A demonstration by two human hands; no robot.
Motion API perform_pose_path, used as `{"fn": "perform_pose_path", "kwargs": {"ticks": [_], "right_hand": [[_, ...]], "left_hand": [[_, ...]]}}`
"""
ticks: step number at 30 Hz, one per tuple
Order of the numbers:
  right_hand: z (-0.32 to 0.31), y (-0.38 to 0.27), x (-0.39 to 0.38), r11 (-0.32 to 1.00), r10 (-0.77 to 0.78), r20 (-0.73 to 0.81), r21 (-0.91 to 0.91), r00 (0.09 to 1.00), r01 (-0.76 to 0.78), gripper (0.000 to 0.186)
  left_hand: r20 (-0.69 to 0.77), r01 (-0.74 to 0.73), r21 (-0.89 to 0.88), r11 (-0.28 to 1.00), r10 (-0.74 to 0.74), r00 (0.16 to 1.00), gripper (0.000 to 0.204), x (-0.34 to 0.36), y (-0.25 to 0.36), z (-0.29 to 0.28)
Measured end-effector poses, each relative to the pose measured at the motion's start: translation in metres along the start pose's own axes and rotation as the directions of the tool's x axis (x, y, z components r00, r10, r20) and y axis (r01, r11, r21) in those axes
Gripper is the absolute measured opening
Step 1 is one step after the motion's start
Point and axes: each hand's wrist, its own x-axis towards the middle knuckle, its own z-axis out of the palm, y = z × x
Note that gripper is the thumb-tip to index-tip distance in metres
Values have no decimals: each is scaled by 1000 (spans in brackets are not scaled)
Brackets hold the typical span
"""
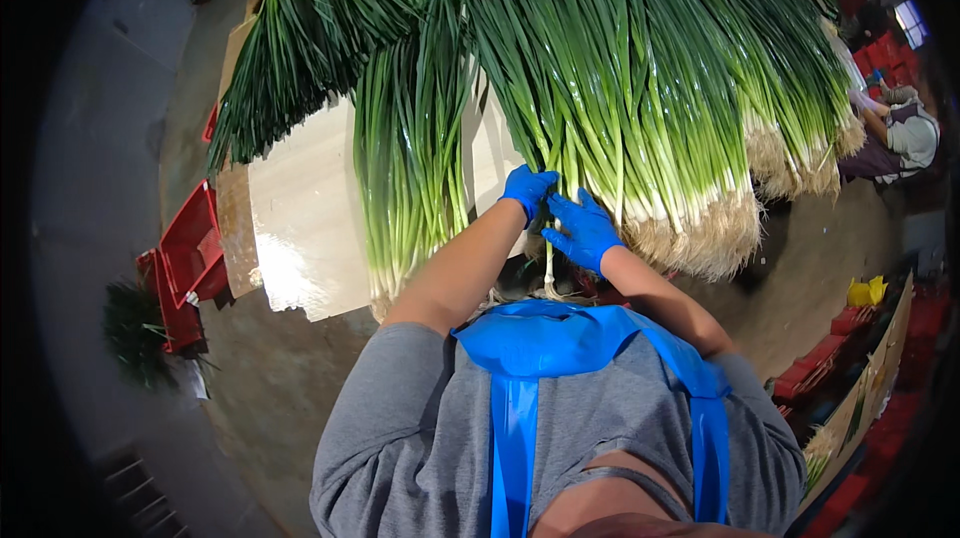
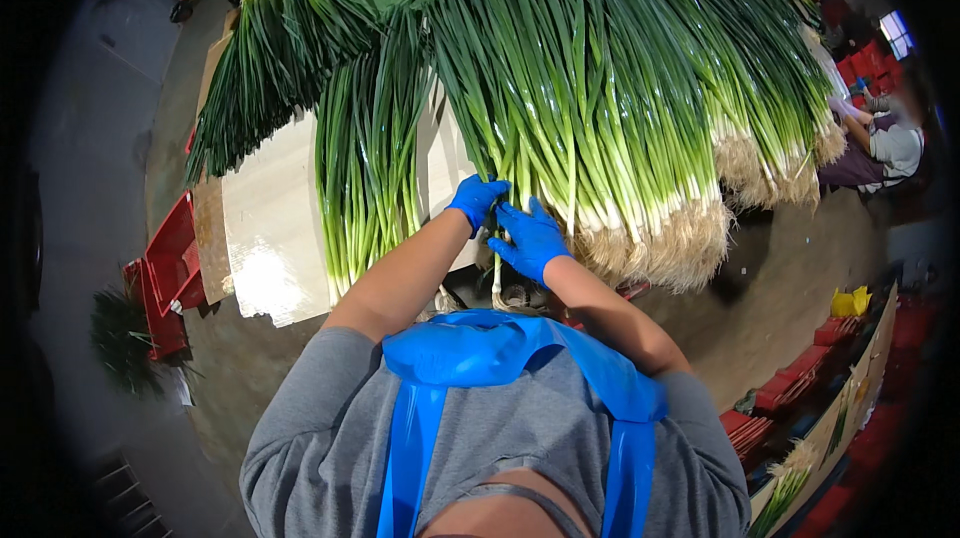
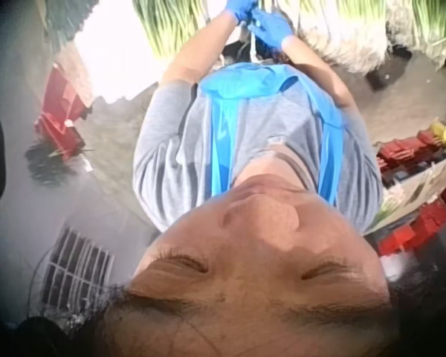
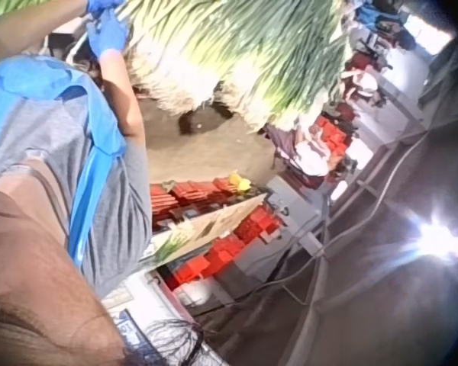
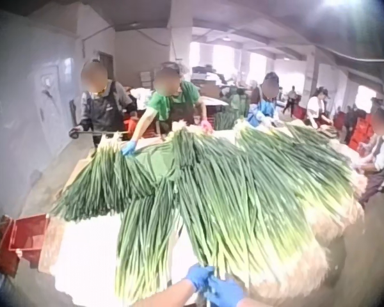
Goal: The person gathers and aligns bunches of green onions on a table, then separates and re-bundles them by hand. The person repeatedly picks up, aligns, and places the green onions into neat piles.
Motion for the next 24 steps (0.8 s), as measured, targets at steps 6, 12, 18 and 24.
{"fn": "perform_pose_path", "kwargs": {"ticks": [6,12,18,24], "right_hand": [[-14,3,4,892,149,-76,441,986,-100,66],[25,12,44,347,-38,154,928,987,-131,114],[18,10,47,43,58,195,979,979,-197,42],[8,16,27,-437,-195,332,813,923,-385,18]], "left_hand": [[105,-138,30,990,134,985,24,-19,12,-21],[250,-267,259,928,203,947,71,-54,28,-3],[392,-222,193,956,132,910,62,-44,31,-28],[322,-32,-333,942,146,935,26,-4,45,-23]]}}
